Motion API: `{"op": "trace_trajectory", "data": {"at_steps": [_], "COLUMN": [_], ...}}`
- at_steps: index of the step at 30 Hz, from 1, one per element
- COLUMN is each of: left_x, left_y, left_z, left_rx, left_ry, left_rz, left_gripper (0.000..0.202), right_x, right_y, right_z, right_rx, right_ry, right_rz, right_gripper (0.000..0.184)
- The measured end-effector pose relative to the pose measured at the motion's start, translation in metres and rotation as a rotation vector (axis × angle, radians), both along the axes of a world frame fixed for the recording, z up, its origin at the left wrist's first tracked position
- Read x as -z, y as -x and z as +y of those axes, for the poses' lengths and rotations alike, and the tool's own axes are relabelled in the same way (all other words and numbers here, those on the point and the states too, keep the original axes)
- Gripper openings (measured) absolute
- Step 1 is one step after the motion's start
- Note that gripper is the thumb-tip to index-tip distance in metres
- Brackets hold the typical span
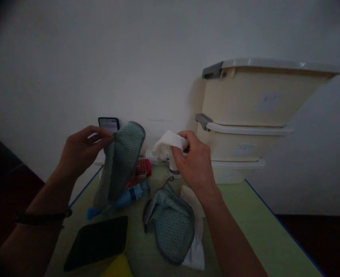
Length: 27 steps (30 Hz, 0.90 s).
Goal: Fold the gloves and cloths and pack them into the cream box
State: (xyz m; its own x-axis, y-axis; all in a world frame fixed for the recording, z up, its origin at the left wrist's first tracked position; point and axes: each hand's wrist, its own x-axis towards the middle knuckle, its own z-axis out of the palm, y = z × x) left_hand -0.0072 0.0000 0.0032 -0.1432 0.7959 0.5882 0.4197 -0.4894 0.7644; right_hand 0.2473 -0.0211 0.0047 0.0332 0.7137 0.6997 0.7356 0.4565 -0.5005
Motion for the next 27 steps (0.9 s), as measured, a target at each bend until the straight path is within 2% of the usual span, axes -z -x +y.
{"op": "trace_trajectory", "data": {"at_steps": [2, 4, 6, 7, 9, 11, 14, 17, 20, 22, 24, 26, 27], "left_x": [-0.001, -0.002, 0.0, 0.002, 0.007, 0.013, 0.02, 0.023, 0.023, 0.023, 0.021, 0.019, 0.019], "left_y": [0.004, 0.008, 0.01, 0.008, 0.002, -0.008, -0.02, -0.028, -0.031, -0.03, -0.026, -0.021, -0.018], "left_z": [0.0, -0.002, -0.004, -0.006, -0.007, -0.008, -0.008, -0.01, -0.011, -0.01, -0.008, -0.006, -0.005], "left_rx": [-0.024, 0.035, 0.2, 0.297, 0.448, 0.486, 0.475, 0.493, 0.492, 0.478, 0.453, 0.439, 0.445], "left_ry": [-0.014, 0.071, 0.213, 0.314, 0.53, 0.679, 0.728, 0.717, 0.691, 0.677, 0.658, 0.651, 0.653], "left_rz": [0.055, 0.238, 0.434, 0.541, 0.764, 0.945, 1.04, 1.087, 1.111, 1.12, 1.118, 1.107, 1.099], "left_gripper": [0.011, 0.012, 0.015, 0.016, 0.023, 0.033, 0.04, 0.035, 0.026, 0.023, 0.021, 0.021, 0.021], "right_x": [0.002, 0.009, 0.021, 0.029, 0.047, 0.064, 0.08, 0.077, 0.066, 0.06, 0.058, 0.06, 0.062], "right_y": [-0.004, -0.009, -0.011, -0.011, -0.009, -0.004, 0.003, 0.003, -0.003, -0.01, -0.018, -0.029, -0.034], "right_z": [0.0, -0.001, -0.002, -0.003, -0.006, -0.01, -0.015, -0.015, -0.01, -0.009, -0.012, -0.02, -0.026], "right_rx": [-0.069, -0.183, -0.284, -0.329, -0.391, -0.462, -0.494, -0.487, -0.372, -0.293, -0.276, -0.343, -0.383], "right_ry": [0.105, 0.302, 0.521, 0.626, 0.724, 0.737, 0.682, 0.572, 0.444, 0.384, 0.377, 0.466, 0.55], "right_rz": [-0.103, -0.303, -0.488, -0.55, -0.598, -0.617, -0.576, -0.458, -0.296, -0.208, -0.168, -0.224, -0.287], "right_gripper": [0.026, 0.044, 0.059, 0.062, 0.061, 0.06, 0.028, 0.027, 0.025, 0.028, 0.035, 0.047, 0.058]}}
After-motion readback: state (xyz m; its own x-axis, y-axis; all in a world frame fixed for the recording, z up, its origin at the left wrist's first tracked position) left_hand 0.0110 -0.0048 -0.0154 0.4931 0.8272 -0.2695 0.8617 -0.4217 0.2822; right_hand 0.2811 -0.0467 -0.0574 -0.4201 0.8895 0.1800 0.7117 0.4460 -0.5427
